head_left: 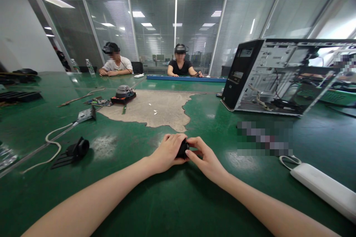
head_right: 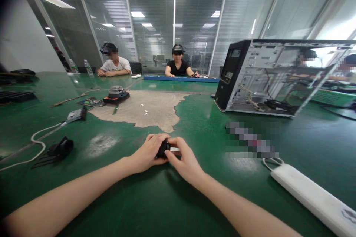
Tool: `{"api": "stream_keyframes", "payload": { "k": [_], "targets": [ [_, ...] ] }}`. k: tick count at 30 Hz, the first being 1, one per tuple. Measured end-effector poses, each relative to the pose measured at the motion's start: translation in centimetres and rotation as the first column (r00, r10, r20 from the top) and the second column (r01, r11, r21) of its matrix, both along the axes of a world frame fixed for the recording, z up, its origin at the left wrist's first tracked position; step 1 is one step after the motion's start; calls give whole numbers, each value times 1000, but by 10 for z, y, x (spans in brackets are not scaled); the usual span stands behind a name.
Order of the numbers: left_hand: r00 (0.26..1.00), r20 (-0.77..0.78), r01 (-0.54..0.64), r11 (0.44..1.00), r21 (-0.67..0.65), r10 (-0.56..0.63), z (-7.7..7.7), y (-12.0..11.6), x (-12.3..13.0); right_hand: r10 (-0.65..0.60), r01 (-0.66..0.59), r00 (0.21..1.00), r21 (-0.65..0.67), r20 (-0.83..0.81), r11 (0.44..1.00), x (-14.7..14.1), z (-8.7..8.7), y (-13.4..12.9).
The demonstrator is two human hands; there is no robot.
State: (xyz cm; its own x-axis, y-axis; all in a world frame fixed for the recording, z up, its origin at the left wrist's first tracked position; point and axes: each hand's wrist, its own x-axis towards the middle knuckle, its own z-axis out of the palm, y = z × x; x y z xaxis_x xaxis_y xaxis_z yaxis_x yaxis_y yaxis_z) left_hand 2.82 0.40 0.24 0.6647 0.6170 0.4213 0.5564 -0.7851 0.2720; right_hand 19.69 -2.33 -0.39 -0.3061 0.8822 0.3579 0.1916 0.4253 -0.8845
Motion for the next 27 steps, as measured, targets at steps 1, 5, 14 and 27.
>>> {"api": "stream_keyframes", "payload": {
  "k": [1, 5, 14, 27],
  "targets": [
    [1000, 2, 2, 1000, 0, -2, 0, 0, 0, 1, -1, 1000, -12, -4, 1000, 0, 0, 0],
    [1000, 4, 0, 1000, -5, 0, 1, 0, 1, -13, 12, 1000, -48, -9, 999, -1, -1, 1],
    [1000, -16, -1, 1000, 7, 1, 0, 0, 0, 8, -7, 1000, -56, 8, 998, 0, 0, -1],
    [1000, 5, 3, 1000, 8, -3, -1, 1, 0, -23, 23, 1000, -102, 3, 994, -1, -2, 0]
  ]
}}
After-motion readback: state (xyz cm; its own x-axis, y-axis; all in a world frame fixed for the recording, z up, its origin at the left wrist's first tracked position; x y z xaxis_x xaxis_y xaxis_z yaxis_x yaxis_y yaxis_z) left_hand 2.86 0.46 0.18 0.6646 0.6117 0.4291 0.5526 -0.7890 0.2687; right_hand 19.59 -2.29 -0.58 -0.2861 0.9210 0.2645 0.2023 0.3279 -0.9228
